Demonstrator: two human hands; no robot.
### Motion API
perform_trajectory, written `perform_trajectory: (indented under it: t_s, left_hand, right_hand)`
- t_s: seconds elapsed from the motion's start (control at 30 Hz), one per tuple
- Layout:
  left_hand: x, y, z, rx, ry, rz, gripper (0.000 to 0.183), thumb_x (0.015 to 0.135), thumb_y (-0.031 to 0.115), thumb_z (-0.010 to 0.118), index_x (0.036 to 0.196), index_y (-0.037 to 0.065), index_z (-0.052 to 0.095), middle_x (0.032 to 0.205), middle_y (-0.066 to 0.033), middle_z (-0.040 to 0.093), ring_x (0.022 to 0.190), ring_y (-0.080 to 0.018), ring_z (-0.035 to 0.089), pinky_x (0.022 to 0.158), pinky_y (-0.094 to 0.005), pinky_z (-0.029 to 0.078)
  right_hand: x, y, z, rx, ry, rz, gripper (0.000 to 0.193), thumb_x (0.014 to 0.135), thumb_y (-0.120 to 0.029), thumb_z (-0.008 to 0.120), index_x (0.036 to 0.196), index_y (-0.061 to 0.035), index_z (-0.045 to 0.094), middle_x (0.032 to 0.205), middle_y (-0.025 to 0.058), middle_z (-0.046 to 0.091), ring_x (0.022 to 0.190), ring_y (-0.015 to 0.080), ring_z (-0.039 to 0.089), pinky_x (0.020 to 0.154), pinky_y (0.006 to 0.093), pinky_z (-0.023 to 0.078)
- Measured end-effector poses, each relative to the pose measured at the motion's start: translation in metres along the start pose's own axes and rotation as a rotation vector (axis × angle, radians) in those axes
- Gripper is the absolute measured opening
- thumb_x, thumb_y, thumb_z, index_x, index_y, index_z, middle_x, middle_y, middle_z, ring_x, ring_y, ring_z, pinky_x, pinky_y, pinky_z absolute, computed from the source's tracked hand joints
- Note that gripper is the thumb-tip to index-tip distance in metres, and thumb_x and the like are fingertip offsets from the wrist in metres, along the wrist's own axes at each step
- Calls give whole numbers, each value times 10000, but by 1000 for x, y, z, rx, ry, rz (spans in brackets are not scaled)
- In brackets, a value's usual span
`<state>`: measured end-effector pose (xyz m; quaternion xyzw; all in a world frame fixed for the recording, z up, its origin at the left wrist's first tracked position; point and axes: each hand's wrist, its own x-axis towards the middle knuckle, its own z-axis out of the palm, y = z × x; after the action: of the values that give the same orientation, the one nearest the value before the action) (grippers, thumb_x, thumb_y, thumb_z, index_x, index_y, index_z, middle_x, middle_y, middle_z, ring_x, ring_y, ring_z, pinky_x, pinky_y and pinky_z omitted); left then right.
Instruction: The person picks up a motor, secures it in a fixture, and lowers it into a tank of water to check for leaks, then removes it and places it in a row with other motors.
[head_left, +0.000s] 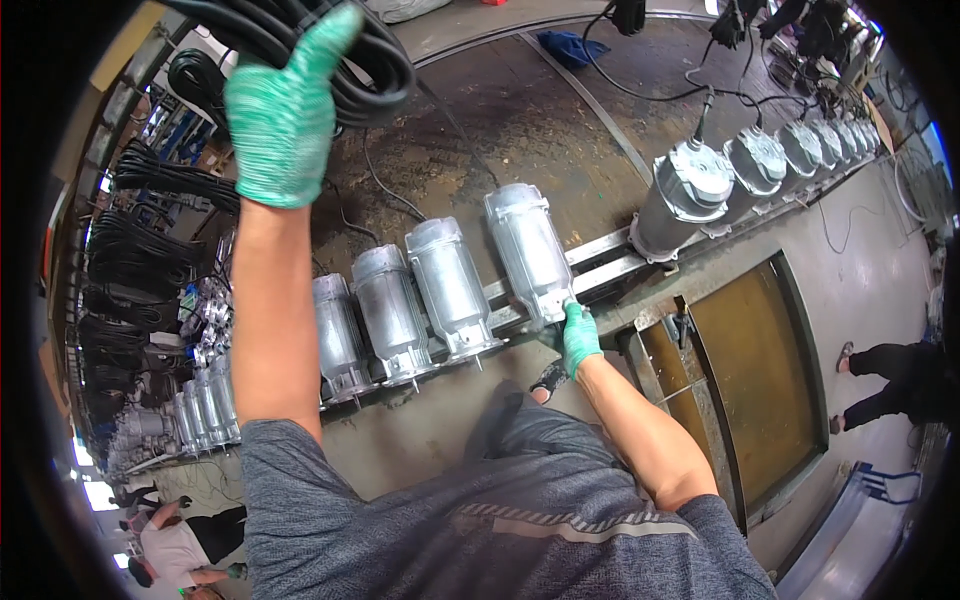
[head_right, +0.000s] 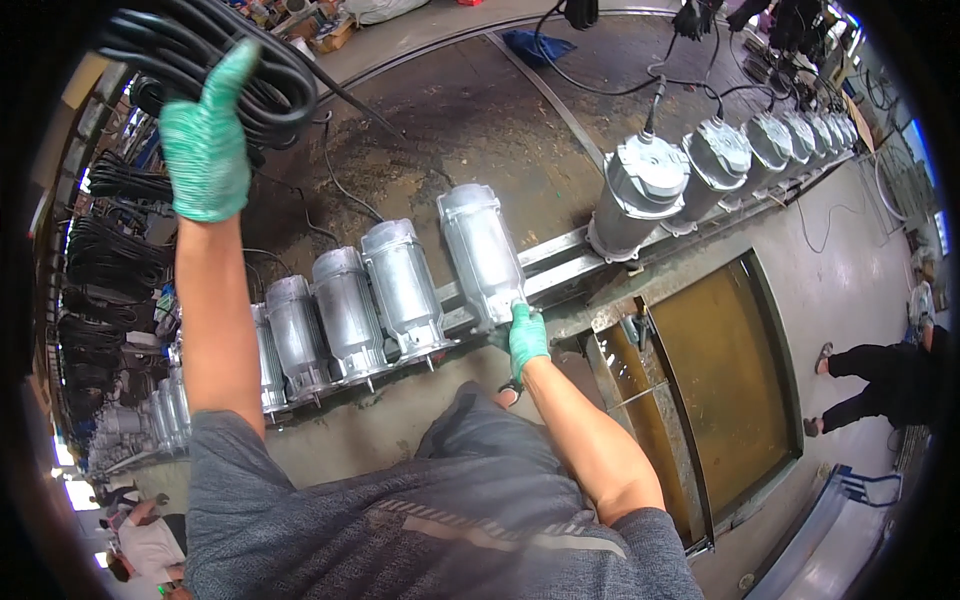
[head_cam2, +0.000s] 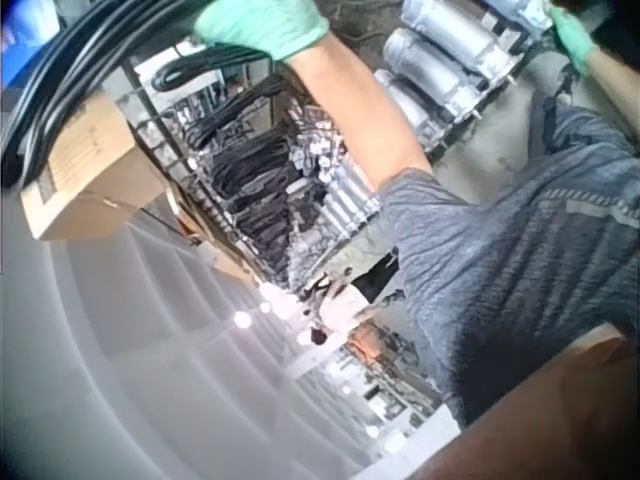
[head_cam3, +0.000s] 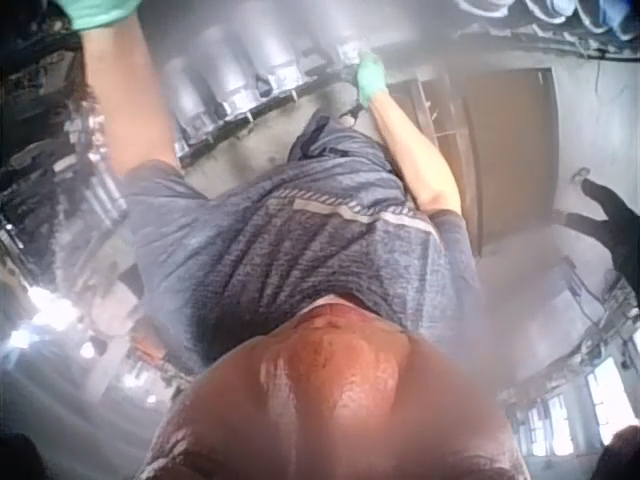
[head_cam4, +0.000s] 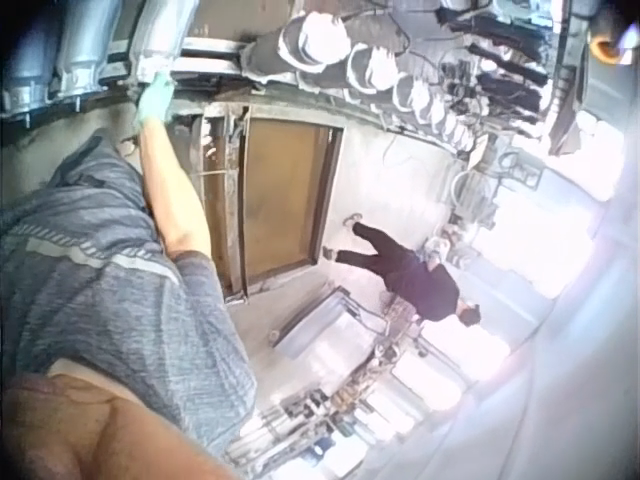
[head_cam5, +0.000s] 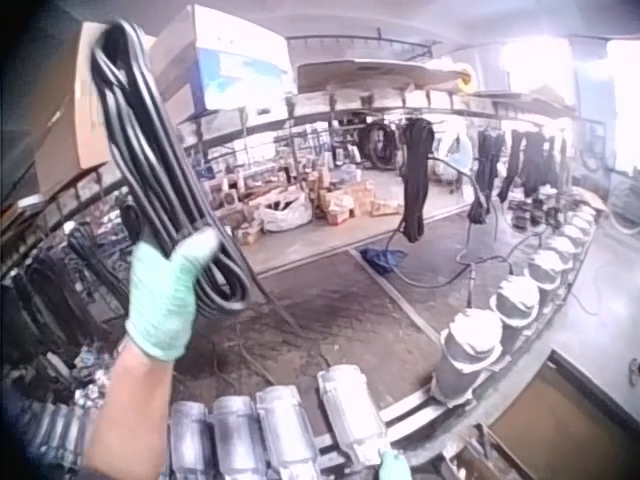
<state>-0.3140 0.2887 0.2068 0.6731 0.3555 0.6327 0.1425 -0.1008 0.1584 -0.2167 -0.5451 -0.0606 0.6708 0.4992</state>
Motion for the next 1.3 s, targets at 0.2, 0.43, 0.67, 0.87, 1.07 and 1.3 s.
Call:
perform_trajectory:
  t_s: [0.2, 0.43, 0.67, 0.87, 1.07, 1.3]
  left_hand:
    - [-48, -63, -25, -100, -98, -313, 382, 899, 288, 822, 1148, 27, 695, 970, -3, 713, 853, -119, 659, 783, -310, 555]
    - [-97, -108, -29, 75, -258, -511, 449, 831, 208, 855, 1180, 15, 649, 1012, -80, 732, 896, -184, 685, 818, -360, 563]
    - [-59, -117, 7, 352, -267, -374, 544, 815, 230, 825, 1296, 83, 618, 1119, -154, 750, 1017, -321, 723, 891, -407, 553]
    - [5, -98, 22, 588, -181, -281, 520, 808, 308, 829, 1226, 70, 631, 1071, -198, 745, 1003, -399, 703, 859, -461, 546]
    - [38, -110, 38, 834, -106, -398, 630, 833, 405, 799, 1235, -33, 590, 1151, -278, 706, 1072, -431, 680, 923, -482, 532]
    - [46, -134, 44, 777, -309, -457, 643, 833, 454, 756, 1217, -34, 586, 1149, -289, 698, 1107, -441, 669, 947, -490, 531]
  right_hand:
    - [4, 17, -9, -279, 2, -40, 554, 1046, -514, 534, 1391, -87, 461, 1252, 145, 609, 984, 268, 683, 800, 473, 616]
    - [-2, -22, -30, -443, -159, 145, 572, 1046, -499, 543, 1419, -73, 459, 1246, 171, 624, 989, 338, 689, 812, 501, 606]
    - [-26, -53, -72, -439, -144, -1, 433, 1057, -352, 565, 1337, -28, 503, 1185, 209, 668, 879, 328, 729, 752, 461, 614]
    - [-57, -67, -141, -304, -42, -68, 325, 1061, -331, 557, 1254, -70, 538, 988, 146, 672, 813, 300, 705, 690, 435, 627]
    - [-115, -75, -187, -124, 129, -79, 269, 1078, -316, 519, 1091, -52, 568, 944, 143, 660, 719, 287, 696, 645, 430, 613]
    - [-141, -56, -242, 51, 284, -64, 314, 1074, -364, 498, 1089, -61, 579, 919, 151, 667, 767, 321, 678, 683, 460, 590]
